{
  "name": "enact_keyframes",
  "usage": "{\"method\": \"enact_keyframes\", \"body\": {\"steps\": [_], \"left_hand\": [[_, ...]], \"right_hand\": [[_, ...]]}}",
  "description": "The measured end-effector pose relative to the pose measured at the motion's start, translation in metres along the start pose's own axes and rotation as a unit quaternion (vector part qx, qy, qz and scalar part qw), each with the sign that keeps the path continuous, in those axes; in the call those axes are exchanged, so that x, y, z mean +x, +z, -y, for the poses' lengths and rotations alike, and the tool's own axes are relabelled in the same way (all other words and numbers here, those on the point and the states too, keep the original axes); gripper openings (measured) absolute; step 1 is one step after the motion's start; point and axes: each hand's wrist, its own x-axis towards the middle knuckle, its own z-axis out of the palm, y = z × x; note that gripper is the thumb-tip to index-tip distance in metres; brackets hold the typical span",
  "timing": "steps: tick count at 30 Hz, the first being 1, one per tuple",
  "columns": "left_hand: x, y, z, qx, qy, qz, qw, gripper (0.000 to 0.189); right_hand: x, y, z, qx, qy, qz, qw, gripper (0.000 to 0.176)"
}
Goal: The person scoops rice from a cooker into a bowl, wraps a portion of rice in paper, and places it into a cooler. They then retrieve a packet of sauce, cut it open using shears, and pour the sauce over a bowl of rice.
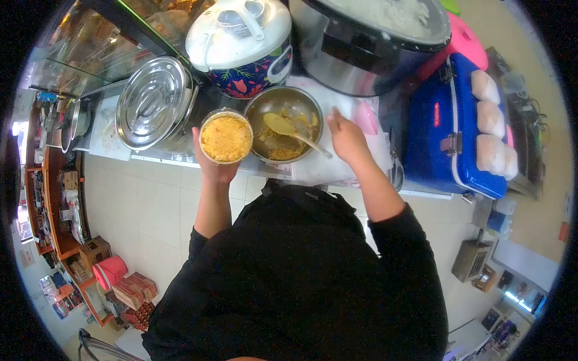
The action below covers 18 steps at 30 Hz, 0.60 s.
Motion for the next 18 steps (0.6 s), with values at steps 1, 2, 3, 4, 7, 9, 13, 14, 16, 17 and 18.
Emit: {"method": "enact_keyframes", "body": {"steps": [1, 2, 3, 4, 7, 9, 13, 14, 16, 17, 18], "left_hand": [[-0.003, -0.001, -0.004, -0.005, 0.008, -0.004, 1.0, 0.064], [-0.005, -0.002, -0.008, -0.009, 0.015, -0.007, 1.0, 0.065], [-0.007, -0.002, -0.011, 0.002, 0.021, 0.0, 1.0, 0.065], [-0.008, -0.002, -0.014, 0.013, 0.028, 0.008, 1.0, 0.065], [-0.007, 0.004, -0.018, 0.02, 0.037, -0.029, 0.999, 0.068], [-0.008, 0.012, -0.015, 0.019, 0.025, -0.035, 0.999, 0.07], [-0.006, 0.021, 0.0, 0.035, -0.018, -0.03, 0.999, 0.071], [-0.005, 0.026, 0.005, 0.039, -0.033, -0.029, 0.998, 0.07], [-0.002, 0.034, 0.018, 0.026, -0.064, -0.024, 0.997, 0.069], [0.0, 0.038, 0.024, 0.01, -0.079, -0.02, 0.997, 0.069], [0.002, 0.042, 0.029, -0.005, -0.093, -0.016, 0.995, 0.068]], "right_hand": [[0.003, 0.005, -0.005, 0.057, -0.014, -0.065, 0.996, 0.059], [0.003, 0.009, -0.011, 0.13, 0.058, -0.002, 0.99, 0.06], [0.0, 0.015, -0.008, 0.202, 0.129, 0.061, 0.969, 0.06], [-0.002, 0.02, -0.002, 0.271, 0.196, 0.124, 0.934, 0.061], [-0.035, 0.033, 0.026, 0.333, 0.137, 0.168, 0.918, 0.042], [-0.035, 0.035, 0.015, 0.269, 0.084, 0.14, 0.949, 0.036], [-0.043, -0.004, -0.01, -0.045, -0.082, -0.127, 0.988, 0.029], [-0.046, -0.017, -0.016, -0.135, -0.083, -0.169, 0.973, 0.027], [-0.052, -0.041, -0.03, -0.31, -0.082, -0.249, 0.914, 0.023], [-0.054, -0.042, -0.044, -0.333, -0.068, -0.221, 0.914, 0.023], [-0.054, -0.038, -0.063, -0.356, -0.055, -0.193, 0.913, 0.023]]}}
